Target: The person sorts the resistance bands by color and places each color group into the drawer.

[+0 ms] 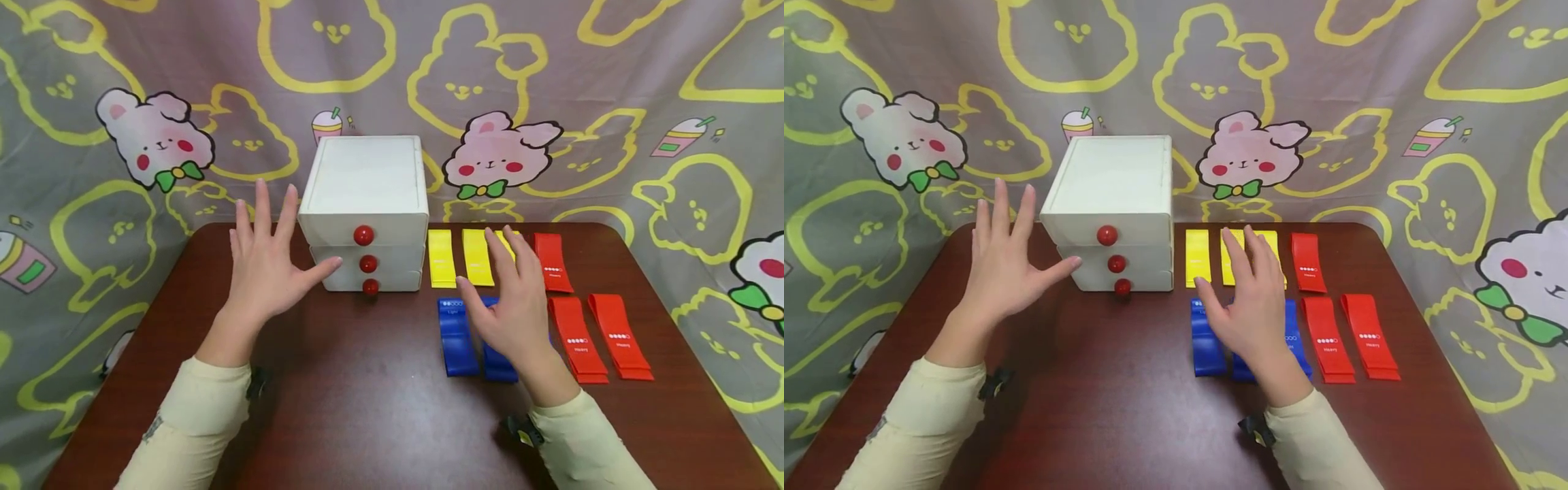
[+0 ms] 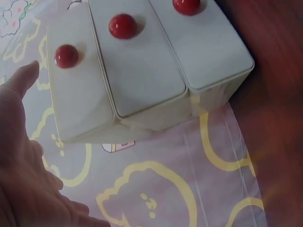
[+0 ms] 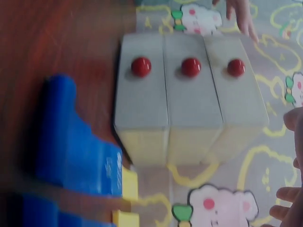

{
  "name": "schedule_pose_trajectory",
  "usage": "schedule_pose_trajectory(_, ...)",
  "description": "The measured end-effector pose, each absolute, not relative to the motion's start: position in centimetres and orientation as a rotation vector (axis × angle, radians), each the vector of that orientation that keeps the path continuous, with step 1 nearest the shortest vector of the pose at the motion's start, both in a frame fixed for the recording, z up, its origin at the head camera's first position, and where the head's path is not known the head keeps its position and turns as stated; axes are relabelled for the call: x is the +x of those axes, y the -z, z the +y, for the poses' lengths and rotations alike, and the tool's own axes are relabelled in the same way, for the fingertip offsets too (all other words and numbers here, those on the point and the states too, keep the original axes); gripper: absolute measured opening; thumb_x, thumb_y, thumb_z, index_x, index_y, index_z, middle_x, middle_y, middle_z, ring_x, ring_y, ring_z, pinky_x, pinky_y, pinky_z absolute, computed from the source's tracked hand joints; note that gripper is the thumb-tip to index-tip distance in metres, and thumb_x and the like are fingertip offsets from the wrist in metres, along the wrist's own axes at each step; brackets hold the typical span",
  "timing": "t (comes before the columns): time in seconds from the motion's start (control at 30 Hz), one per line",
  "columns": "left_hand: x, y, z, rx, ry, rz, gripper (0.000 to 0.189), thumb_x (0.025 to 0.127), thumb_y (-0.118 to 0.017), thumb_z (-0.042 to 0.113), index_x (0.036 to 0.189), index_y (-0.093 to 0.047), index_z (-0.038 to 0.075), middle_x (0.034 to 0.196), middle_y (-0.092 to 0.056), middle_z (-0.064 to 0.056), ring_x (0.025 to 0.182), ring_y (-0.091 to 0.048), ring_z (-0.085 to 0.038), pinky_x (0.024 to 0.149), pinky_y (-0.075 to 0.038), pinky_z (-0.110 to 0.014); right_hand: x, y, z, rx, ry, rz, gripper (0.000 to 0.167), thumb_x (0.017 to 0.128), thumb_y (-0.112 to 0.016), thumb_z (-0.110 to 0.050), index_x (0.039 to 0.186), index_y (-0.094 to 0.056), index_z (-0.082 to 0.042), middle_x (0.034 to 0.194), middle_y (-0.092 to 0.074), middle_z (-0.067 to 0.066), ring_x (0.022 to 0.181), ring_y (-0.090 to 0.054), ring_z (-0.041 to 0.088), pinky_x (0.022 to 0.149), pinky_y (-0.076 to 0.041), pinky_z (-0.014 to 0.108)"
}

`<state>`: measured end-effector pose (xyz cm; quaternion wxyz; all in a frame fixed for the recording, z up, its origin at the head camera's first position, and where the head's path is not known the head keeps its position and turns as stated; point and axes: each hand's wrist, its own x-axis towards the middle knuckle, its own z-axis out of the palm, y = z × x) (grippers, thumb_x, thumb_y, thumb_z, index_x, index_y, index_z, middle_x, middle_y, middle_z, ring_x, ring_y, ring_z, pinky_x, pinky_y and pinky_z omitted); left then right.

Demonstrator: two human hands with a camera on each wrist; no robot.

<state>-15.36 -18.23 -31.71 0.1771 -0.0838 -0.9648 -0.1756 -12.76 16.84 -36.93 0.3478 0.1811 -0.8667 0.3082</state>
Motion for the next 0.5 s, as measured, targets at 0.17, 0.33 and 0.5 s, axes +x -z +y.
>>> schedule_pose_trajectory(0.17,-16.6,31.0,-18.7,-0.243,0.615,-2.724,0.114,0.080,-0.067,0.070,0.161,0.002,0.029,0.163,0.021,0.000,0.147,0.014,-0.040,0.107,-0.003,-0.072,-12.8,37.1,14.7,0.547,-0.948,-2.171,0.062,0.086,-0.070,-0.029,0.141,-0.054,-0.008,0.143,-0.050,0.014,0.131,-0.045,0.031,0.101,-0.038,0.057)
schedule_pose_trajectory(0.33,-18.0,30.4,-18.7,-0.273,0.732,-2.729,0.112,0.081,-0.066,0.069,0.161,0.002,0.030,0.163,0.021,0.003,0.148,0.011,-0.038,0.106,-0.008,-0.073,-13.3,36.8,12.5,0.613,-1.088,-2.107,0.056,0.085,-0.074,-0.023,0.136,-0.060,-0.009,0.133,-0.059,0.008,0.122,-0.053,0.028,0.098,-0.042,0.051)
schedule_pose_trajectory(0.5,-19.3,29.8,-18.5,-0.319,0.804,-2.726,0.110,0.082,-0.067,0.067,0.161,0.001,0.031,0.164,0.018,0.006,0.149,0.007,-0.032,0.108,-0.009,-0.071,-13.9,36.6,10.6,0.670,-1.173,-2.095,0.053,0.087,-0.075,-0.023,0.134,-0.061,-0.006,0.130,-0.063,0.006,0.117,-0.059,0.022,0.097,-0.045,0.046)
